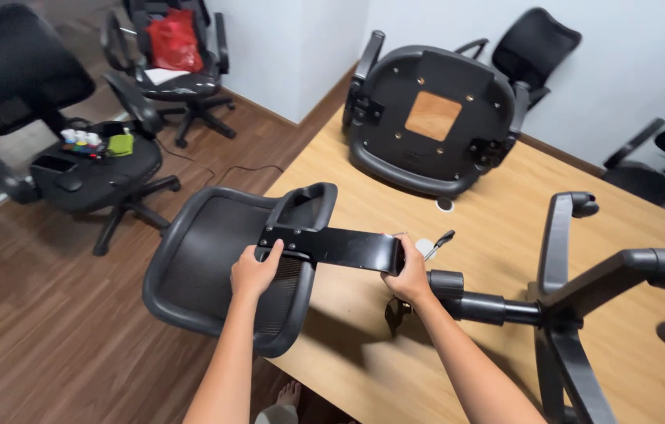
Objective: The person assembles an office chair on a wooden table, aligning the seat with the mechanism and gas cylinder, then uses a screwdriver to drive screws into the seat mounting plate, steadying the seat with the other hand. Other chair parts and screws lie on the table around the work area.
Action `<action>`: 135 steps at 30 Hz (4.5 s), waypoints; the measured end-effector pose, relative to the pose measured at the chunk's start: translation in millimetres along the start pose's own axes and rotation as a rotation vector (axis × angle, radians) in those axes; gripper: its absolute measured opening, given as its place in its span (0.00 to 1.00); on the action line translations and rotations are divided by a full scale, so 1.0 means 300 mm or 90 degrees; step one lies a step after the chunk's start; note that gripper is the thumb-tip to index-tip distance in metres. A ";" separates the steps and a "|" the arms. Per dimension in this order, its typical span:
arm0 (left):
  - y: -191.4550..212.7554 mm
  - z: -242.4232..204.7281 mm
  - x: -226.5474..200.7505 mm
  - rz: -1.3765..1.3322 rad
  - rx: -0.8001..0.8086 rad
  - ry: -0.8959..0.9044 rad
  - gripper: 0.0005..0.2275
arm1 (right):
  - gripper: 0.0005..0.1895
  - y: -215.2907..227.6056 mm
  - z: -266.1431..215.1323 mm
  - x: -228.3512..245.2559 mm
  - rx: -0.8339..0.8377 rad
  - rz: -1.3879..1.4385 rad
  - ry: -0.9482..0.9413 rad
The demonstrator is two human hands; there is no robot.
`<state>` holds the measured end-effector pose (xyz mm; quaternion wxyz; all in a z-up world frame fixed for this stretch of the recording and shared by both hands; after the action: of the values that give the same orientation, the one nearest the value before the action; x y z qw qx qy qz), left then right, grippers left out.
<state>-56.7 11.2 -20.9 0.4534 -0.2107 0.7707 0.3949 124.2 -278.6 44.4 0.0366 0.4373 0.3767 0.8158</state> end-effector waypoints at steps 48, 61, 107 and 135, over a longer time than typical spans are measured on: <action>0.086 -0.436 -0.854 0.043 0.069 -0.196 0.22 | 0.22 0.333 0.135 -0.348 0.106 0.476 -0.481; -0.146 -0.461 -1.304 0.127 0.317 -0.526 0.38 | 0.25 0.556 0.137 -0.441 0.101 0.533 -0.578; -1.441 -0.962 -1.671 0.436 0.691 -0.780 0.21 | 0.12 0.767 -0.743 -0.762 -0.242 0.940 -0.821; -1.996 -1.052 -1.286 0.102 0.413 -1.015 0.18 | 0.17 0.692 -1.019 -1.223 -0.291 0.936 -0.974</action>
<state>377.3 -612.9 150.2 0.8673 0.3241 0.3098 0.2164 179.3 -747.5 -174.9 -0.1550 0.9316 -0.2610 0.2001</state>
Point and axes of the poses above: each hand's wrist, its own z-axis towards the middle knuckle, its own y-axis out of the back of the hand, x = y × z, the point moved 6 cm from there along z, towards the middle knuckle, and after that the axes turned 11 degrees about -z, right-handed, at the moved point
